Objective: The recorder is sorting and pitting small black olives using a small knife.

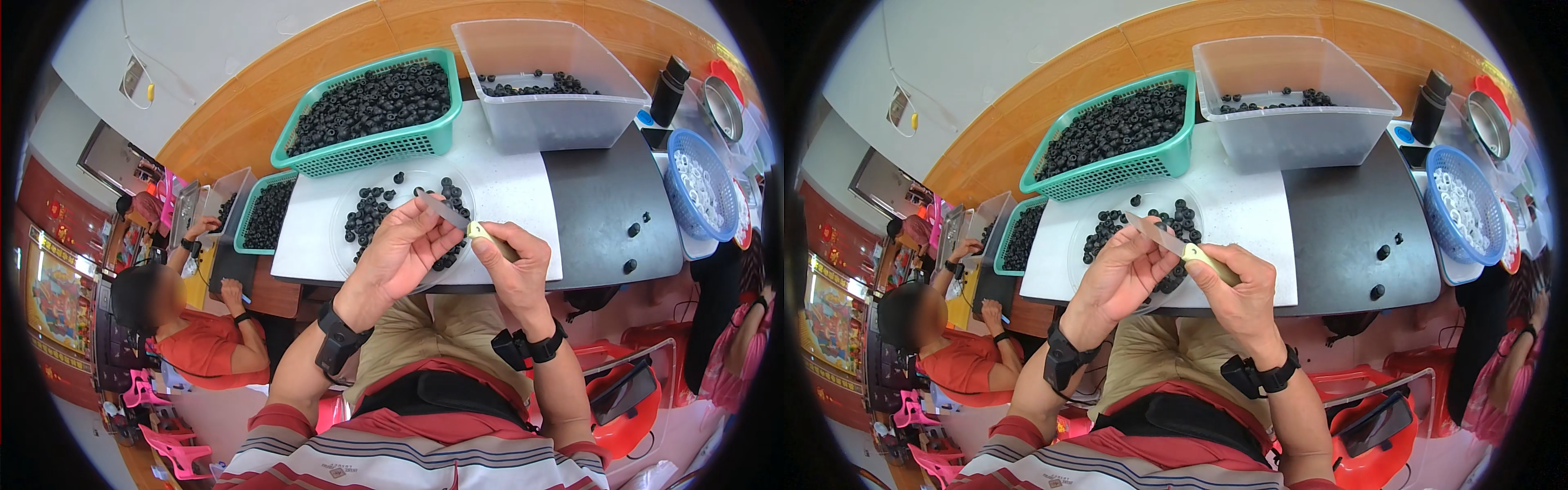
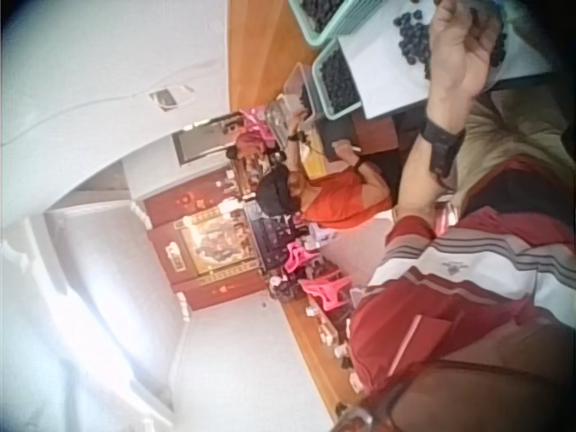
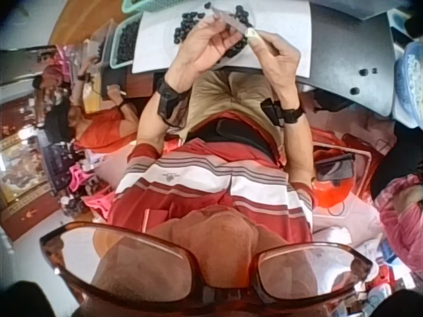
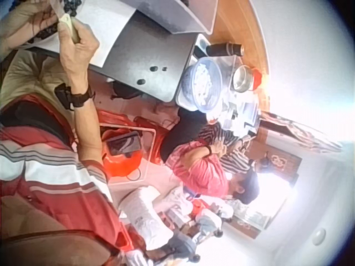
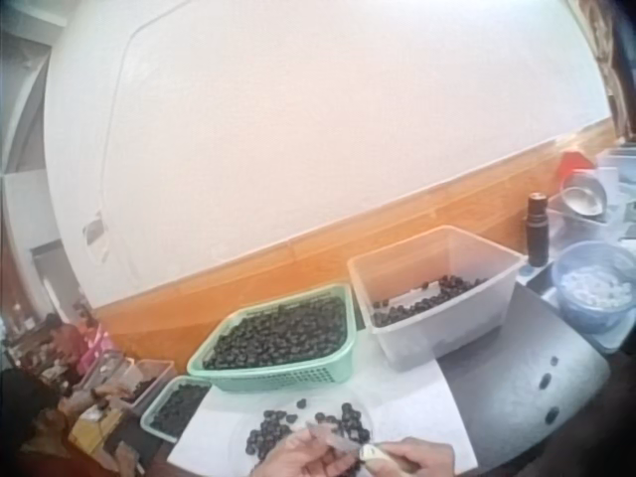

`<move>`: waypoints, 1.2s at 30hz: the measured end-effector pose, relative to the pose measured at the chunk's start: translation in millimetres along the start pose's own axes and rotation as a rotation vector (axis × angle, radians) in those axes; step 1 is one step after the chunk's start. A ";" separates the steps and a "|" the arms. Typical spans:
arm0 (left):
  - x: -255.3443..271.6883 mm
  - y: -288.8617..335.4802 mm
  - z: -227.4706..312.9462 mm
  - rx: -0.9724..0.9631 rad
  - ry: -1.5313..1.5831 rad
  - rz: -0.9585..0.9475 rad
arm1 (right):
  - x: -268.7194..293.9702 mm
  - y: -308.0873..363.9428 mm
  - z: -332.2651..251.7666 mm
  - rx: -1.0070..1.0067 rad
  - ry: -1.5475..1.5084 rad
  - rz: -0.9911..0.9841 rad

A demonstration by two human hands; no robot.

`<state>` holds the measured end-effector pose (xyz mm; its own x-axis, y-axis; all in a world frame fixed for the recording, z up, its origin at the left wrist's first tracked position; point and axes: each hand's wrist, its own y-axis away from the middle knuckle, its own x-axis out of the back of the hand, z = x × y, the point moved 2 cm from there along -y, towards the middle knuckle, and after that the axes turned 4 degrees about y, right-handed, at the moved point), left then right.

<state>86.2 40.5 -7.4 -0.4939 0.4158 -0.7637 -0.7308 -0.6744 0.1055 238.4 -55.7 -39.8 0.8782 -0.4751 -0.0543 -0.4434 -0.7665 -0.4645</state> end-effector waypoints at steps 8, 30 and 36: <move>1.6 0.0 -1.3 -0.037 -0.026 0.054 | -2.0 -0.4 4.8 0.032 0.073 0.029; -0.4 8.7 -0.2 -0.083 -0.010 0.027 | 2.7 0.6 -3.7 0.008 0.005 -0.078; -2.9 8.8 -1.3 -0.056 -0.066 -0.006 | 0.9 -0.1 -1.7 0.015 0.012 -0.012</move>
<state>81.8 32.6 -5.1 -0.5214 0.4579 -0.7201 -0.7068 -0.7045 0.0638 238.9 -56.8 -38.3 0.8813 -0.4711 -0.0376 -0.4298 -0.7657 -0.4785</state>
